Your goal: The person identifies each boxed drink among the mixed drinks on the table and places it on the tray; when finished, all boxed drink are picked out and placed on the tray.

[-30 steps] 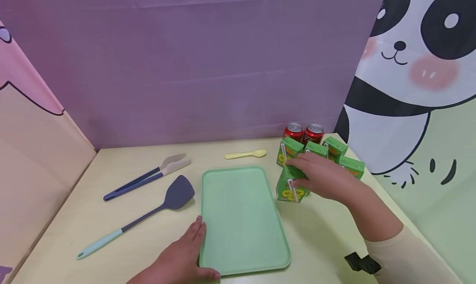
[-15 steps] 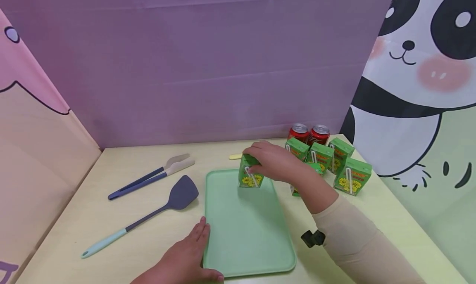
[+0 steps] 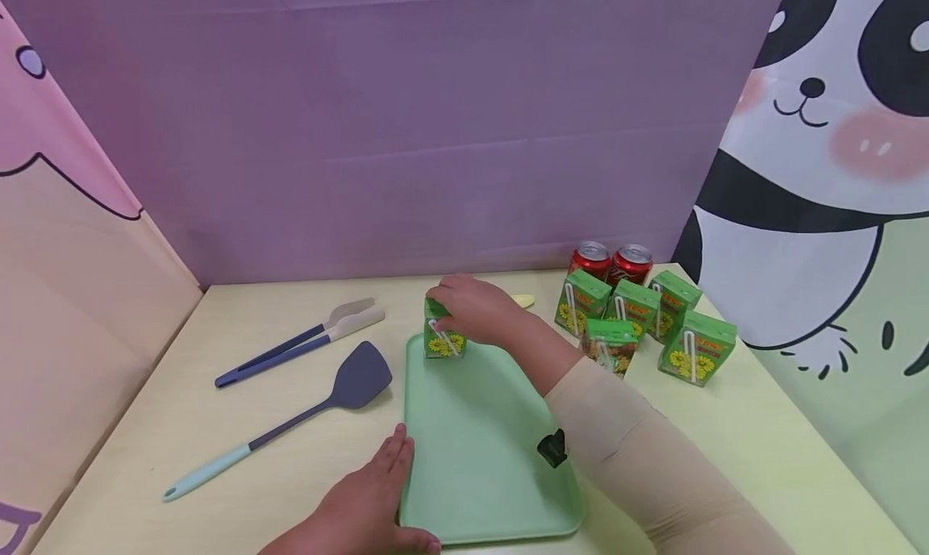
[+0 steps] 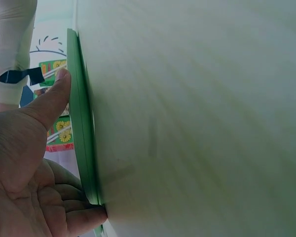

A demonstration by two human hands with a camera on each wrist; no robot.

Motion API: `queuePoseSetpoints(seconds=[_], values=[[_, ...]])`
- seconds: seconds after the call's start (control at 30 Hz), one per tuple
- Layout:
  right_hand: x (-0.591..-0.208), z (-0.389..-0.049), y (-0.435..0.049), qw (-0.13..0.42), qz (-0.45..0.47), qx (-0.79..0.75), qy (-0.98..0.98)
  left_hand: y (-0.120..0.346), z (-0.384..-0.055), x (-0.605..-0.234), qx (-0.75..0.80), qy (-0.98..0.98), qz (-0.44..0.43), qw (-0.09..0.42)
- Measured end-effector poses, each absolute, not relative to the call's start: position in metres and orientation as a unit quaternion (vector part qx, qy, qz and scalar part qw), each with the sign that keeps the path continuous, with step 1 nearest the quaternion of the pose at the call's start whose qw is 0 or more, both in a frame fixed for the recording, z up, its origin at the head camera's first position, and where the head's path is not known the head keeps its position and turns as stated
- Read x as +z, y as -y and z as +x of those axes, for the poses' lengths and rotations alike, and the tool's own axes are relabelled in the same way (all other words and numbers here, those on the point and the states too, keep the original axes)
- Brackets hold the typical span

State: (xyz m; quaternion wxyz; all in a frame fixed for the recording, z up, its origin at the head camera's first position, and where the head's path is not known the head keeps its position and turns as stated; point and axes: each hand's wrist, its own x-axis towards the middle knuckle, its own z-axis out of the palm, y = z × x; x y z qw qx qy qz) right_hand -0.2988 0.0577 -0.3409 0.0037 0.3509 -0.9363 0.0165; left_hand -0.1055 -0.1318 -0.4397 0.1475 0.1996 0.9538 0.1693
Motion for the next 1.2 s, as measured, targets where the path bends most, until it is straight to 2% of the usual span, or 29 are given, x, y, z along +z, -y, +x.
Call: queuePoseSetpoints(seconds=[0.27,0.6,0.9,1.2], values=[[-0.351,-0.306,-0.043,0.002,0.345,0.002,0.938,0.13,-0.105,-0.437,0.168,-0.952,0.197,0.162],[-0.353,-0.302,-0.047,-0.013,0.35,0.014,0.936,0.131,-0.103,-0.438,0.156,-0.954,0.21,0.147],[-0.338,-0.296,-0.079,-0.009,0.329,0.058,0.942,0.131,-0.104,-0.439,0.166,-0.955,0.199,0.142],[-0.313,-0.277,-0.138,0.016,0.291,0.064,0.954,0.132,-0.102,-0.437,0.164,-0.955,0.205,0.14]])
